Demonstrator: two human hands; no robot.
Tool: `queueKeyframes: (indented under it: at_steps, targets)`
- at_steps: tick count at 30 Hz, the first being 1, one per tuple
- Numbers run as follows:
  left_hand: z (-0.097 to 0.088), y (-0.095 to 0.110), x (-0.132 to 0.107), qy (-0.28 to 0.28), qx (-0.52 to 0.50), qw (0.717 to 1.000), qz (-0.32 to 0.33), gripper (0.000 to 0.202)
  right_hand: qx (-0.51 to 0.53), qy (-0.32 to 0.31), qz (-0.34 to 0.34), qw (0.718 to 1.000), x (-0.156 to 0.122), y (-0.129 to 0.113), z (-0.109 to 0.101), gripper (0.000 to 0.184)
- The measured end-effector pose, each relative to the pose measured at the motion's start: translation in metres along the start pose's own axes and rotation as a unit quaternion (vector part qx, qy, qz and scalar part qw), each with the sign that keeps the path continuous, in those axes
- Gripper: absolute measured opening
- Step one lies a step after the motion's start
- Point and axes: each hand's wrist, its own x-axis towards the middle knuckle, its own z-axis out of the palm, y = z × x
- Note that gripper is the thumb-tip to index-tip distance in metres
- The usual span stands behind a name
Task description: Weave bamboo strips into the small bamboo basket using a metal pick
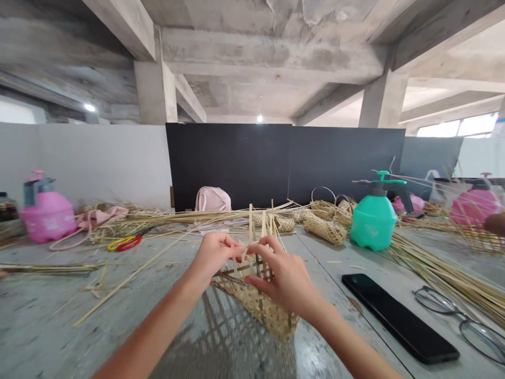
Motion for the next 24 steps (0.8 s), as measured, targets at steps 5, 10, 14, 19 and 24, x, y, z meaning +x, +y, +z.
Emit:
queueKeyframes:
  at_steps: [5,10,14,19,24]
  targets:
    - [-0.003,-0.008,0.004,0.018,-0.015,1.000,-0.001,0.016,0.002,-0.001,0.000,1.000,0.004,-0.001,0.004,0.031]
    - [-0.002,-0.012,0.005,0.015,-0.026,0.999,0.009,0.017,-0.002,0.000,0.005,1.000,0.001,-0.004,0.008,0.024]
    - [-0.001,-0.011,0.004,0.009,-0.034,0.999,0.007,0.018,-0.016,0.009,0.004,1.000,-0.004,-0.007,0.010,0.020]
    - [0.003,-0.002,-0.001,0.007,-0.051,0.999,0.004,0.020,-0.045,0.069,0.061,0.995,-0.008,0.002,0.005,0.041]
    - [0.007,-0.005,-0.005,-0.003,-0.073,0.997,0.017,0.020,-0.058,0.055,0.052,0.995,-0.006,0.015,-0.006,0.048]
